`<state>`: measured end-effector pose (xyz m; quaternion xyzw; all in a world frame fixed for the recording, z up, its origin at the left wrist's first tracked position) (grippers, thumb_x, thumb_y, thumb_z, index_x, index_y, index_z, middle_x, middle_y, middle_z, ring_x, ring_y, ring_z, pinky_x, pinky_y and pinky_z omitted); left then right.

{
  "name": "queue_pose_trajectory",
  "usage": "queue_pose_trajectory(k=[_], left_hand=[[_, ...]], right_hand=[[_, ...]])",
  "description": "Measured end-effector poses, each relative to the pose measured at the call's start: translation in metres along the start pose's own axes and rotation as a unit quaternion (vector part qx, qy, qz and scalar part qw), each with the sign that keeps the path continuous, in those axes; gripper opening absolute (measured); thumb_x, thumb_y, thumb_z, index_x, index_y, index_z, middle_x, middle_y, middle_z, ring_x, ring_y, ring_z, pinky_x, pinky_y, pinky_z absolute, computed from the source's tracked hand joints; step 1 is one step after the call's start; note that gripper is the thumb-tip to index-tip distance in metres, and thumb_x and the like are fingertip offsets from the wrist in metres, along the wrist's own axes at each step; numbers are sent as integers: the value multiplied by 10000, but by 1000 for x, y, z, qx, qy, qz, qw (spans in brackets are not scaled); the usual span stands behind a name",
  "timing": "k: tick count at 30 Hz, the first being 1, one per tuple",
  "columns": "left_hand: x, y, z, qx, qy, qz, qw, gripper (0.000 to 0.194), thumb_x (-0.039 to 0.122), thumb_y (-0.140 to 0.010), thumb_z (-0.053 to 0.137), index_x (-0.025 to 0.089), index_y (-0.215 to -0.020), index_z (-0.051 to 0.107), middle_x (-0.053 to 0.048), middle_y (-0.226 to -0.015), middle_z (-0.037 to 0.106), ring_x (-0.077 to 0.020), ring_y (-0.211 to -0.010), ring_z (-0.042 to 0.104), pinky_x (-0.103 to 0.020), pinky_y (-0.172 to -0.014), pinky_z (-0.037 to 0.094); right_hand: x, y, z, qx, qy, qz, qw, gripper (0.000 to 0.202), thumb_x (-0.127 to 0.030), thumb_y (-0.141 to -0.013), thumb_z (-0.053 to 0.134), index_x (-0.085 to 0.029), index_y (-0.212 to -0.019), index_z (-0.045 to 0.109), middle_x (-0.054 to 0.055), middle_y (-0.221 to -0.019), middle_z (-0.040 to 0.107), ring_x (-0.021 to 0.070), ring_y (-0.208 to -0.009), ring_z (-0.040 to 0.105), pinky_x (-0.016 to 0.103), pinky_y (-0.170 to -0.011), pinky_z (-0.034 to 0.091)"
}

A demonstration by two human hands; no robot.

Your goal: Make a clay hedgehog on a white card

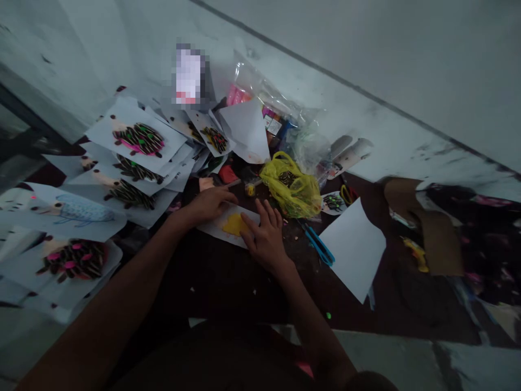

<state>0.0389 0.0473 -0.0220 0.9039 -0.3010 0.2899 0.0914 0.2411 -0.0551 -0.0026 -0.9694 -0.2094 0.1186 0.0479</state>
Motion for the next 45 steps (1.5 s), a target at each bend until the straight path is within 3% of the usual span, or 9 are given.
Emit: queue_pose_trajectory(k=[6,18,27,40,45], left_hand=[[-2,-2,3,8,11,9,1000,371,80,-883,511,184,-1089,801,-92,-1126,745,-217,-1002,700,-325,-950,517],[-3,-5,6,6,4,7,1000,343,137,-911,533,220,-1079,821,-79,-1072,741,-199,-924,689,-295,-861,516],[1,-5,3,3,-6,4,1000,351,133,-909,535,216,-1094,821,-86,-1118,745,-206,-962,703,-294,-885,517],[3,-4,1,10,8,-12,1000,370,95,-884,531,193,-1102,814,-93,-1138,741,-221,-984,703,-318,-915,525],[1,-3,1,13,17,-4,1000,381,92,-884,508,180,-1096,812,-94,-1134,744,-215,-1002,707,-314,-940,525]], right_hand=[[-4,0,7,-21,6,4,1000,408,-377,-982,651,-296,-1382,662,99,-1677,366,331,-1585,226,560,-1266,186],[-7,-7,8,-4,-5,38,999,340,-397,-1020,583,-278,-1314,708,109,-1653,404,324,-1573,266,564,-1257,224],[-18,-9,6,-31,18,26,999,411,-363,-989,639,-334,-1399,648,74,-1693,343,329,-1586,233,601,-1266,182],[-32,10,5,-28,0,3,1000,424,-445,-989,636,-348,-1401,648,64,-1706,311,349,-1599,176,601,-1263,194],[-27,19,4,-13,2,9,1000,433,-445,-984,643,-349,-1407,645,67,-1706,305,346,-1602,163,596,-1265,205]])
Point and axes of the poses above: each hand's wrist, its own y-axis away from the middle knuckle, its own z-axis out of the palm, x = y × z, the point moved 2 cm from there along -y, towards the middle knuckle
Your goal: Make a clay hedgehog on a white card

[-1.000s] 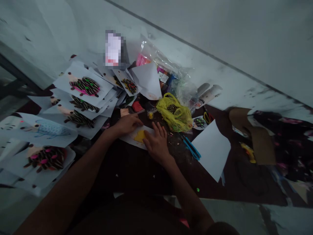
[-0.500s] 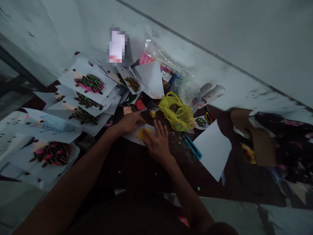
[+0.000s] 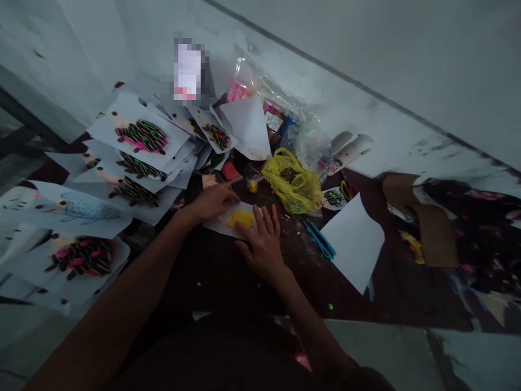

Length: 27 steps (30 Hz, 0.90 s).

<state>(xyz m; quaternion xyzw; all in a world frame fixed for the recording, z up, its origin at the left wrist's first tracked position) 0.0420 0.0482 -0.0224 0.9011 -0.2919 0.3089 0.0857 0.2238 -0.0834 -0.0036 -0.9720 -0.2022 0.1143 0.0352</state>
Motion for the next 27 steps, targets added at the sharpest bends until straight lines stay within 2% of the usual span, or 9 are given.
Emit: queue_pose_trajectory(k=[8,18,27], left_hand=[[-2,1,0,10,-6,8,1000,371,94,-876,518,201,-1066,819,-80,-1105,757,-211,-982,712,-319,-939,540],[2,2,-2,1,1,1,1000,354,115,-903,518,175,-1091,812,-97,-1149,769,-237,-1044,706,-362,-998,528],[6,2,-5,-7,9,-7,1000,358,78,-889,521,169,-1077,811,-99,-1146,774,-251,-1114,695,-366,-1029,514]], right_hand=[[10,7,-2,1,17,15,1000,425,-394,-987,644,-355,-1410,640,71,-1705,318,347,-1600,178,607,-1251,217],[14,10,-4,18,23,42,999,357,-375,-1020,584,-296,-1353,686,137,-1699,312,360,-1597,197,614,-1241,212],[20,6,-3,21,33,55,998,335,-373,-1008,605,-314,-1325,698,108,-1672,373,343,-1583,235,622,-1234,221]])
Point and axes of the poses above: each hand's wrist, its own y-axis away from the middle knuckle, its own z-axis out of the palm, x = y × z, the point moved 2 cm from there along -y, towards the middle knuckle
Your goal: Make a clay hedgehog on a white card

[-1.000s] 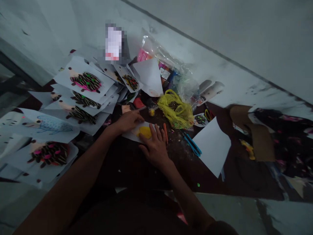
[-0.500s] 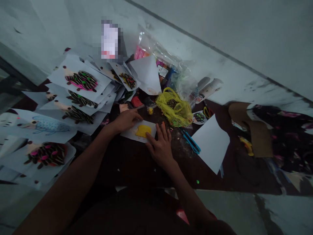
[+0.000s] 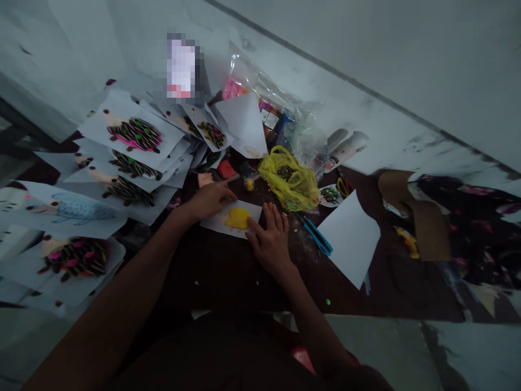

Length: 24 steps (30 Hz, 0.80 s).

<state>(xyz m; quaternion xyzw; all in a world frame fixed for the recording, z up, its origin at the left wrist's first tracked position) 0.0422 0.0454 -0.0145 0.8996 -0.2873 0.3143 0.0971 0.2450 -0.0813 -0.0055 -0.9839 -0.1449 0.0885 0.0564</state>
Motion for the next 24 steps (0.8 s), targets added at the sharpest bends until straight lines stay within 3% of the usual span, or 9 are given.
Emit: queue_pose_trajectory(k=[6,9,13,16,21,24], left_hand=[[-4,1,0,7,16,15,1000,337,90,-875,543,202,-1052,807,-67,-1125,787,-243,-1112,695,-366,-1029,521],[-4,0,0,9,13,22,1000,337,86,-857,546,195,-1043,805,-69,-1105,780,-236,-1072,698,-365,-1020,522],[-2,0,2,18,-17,9,1000,351,64,-821,555,164,-1045,806,-110,-1130,728,-237,-994,690,-367,-952,534],[-1,0,4,39,-28,19,999,338,62,-807,566,169,-1012,812,-116,-1103,701,-247,-1001,676,-368,-930,531],[0,-2,1,64,-45,50,996,306,78,-818,557,167,-968,808,-118,-1047,741,-260,-995,672,-406,-958,515],[2,-2,-3,108,-50,42,992,308,102,-830,548,199,-969,806,-100,-1009,764,-264,-991,676,-424,-962,510]], right_hand=[[4,-2,-3,16,-12,1,1000,303,-360,-1007,602,-322,-1283,723,74,-1647,421,324,-1567,269,583,-1234,240],[14,-11,-8,51,-21,31,998,302,-341,-1024,560,-280,-1267,727,96,-1586,493,314,-1509,365,542,-1209,293],[30,-41,-10,64,-37,69,995,296,-277,-1036,490,-180,-1101,761,149,-1242,697,280,-1166,606,429,-1038,444],[36,-71,-8,50,-30,65,996,349,-268,-1045,434,-189,-996,771,123,-1000,719,268,-991,612,399,-948,452],[30,-114,-2,22,-3,60,998,351,-355,-1041,475,-198,-1138,774,137,-1108,715,296,-1065,593,430,-971,429],[25,-126,2,19,24,67,997,377,-470,-1020,538,-193,-1114,775,165,-1129,711,322,-1090,600,449,-965,439]])
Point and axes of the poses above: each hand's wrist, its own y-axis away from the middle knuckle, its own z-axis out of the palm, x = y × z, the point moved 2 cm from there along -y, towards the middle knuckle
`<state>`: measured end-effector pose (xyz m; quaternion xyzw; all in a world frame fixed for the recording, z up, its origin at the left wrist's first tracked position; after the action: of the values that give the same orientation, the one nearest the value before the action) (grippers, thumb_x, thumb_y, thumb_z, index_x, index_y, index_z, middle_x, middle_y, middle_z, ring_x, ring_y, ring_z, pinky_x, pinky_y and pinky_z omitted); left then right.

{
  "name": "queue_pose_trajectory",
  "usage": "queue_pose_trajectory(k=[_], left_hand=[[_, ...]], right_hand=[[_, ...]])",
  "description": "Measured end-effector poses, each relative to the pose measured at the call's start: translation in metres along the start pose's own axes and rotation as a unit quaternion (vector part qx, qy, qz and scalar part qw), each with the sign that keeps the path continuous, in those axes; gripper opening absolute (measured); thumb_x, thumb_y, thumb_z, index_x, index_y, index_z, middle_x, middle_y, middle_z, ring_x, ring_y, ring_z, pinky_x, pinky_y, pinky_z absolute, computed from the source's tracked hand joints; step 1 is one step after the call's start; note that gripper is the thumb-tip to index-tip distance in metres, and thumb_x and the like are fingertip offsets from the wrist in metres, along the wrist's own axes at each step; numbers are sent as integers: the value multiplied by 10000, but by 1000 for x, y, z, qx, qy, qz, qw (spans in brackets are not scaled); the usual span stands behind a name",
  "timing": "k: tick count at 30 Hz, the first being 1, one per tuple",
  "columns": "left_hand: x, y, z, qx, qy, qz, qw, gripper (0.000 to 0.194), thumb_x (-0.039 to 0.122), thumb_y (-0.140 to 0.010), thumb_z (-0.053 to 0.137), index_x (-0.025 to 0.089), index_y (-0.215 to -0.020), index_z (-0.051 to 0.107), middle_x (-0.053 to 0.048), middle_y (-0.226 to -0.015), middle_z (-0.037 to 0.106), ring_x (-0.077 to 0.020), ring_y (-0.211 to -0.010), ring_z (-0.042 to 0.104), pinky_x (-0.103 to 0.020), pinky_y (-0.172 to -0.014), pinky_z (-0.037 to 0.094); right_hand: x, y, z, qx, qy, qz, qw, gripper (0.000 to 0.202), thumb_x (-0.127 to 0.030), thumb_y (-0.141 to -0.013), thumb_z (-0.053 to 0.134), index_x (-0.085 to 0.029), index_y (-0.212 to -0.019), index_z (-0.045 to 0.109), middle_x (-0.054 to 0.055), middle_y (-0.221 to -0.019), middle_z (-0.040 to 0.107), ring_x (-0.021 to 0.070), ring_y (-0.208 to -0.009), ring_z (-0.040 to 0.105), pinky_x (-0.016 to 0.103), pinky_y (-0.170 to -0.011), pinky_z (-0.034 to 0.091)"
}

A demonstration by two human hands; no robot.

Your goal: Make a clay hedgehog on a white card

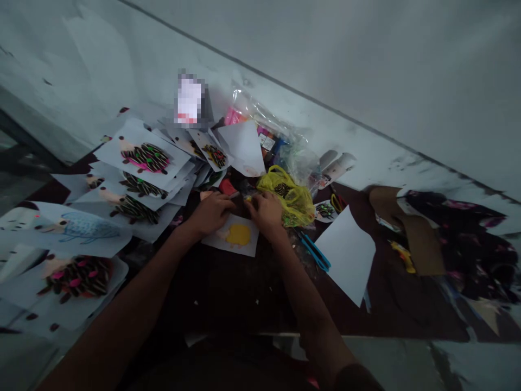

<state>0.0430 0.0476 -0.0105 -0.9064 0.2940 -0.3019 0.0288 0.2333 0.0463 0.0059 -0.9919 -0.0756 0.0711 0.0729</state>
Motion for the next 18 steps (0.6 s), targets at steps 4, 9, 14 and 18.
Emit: queue_pose_trajectory(k=[4,9,14,18], left_hand=[[3,-1,-2,60,51,-25,997,285,138,-869,537,208,-964,796,-79,-989,779,-243,-970,699,-395,-937,521],[7,-2,3,111,256,-92,956,284,322,-898,619,156,-1094,738,-106,-1072,784,-226,-937,722,-370,-872,570],[11,-1,3,56,443,-123,886,392,491,-848,690,129,-995,721,-82,-895,775,-193,-773,715,-337,-746,593],[12,0,-3,38,459,-137,877,429,531,-798,741,126,-939,737,-62,-777,750,-166,-682,683,-308,-691,578]], right_hand=[[-3,-2,3,6,-11,12,1000,357,-477,-1022,552,-190,-1036,765,153,-1056,734,302,-1033,635,419,-930,462],[-8,13,-4,45,-150,-13,988,282,-397,-1019,575,-180,-1003,755,80,-980,743,216,-948,670,330,-887,493],[-19,32,-16,98,-276,-48,955,254,-329,-1019,555,-191,-962,761,66,-959,754,187,-916,688,308,-873,537],[-18,36,-21,105,-280,-57,953,219,-276,-1007,567,-213,-971,774,73,-1018,764,195,-985,703,327,-921,545]])
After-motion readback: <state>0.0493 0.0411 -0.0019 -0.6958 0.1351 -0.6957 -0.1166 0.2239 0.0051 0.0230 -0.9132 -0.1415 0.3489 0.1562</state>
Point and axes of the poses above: each hand's wrist, its own y-axis away from the middle knuckle, its own z-axis out of the palm, x = y × z, the point moved 2 cm from there along -y, towards the middle knuckle
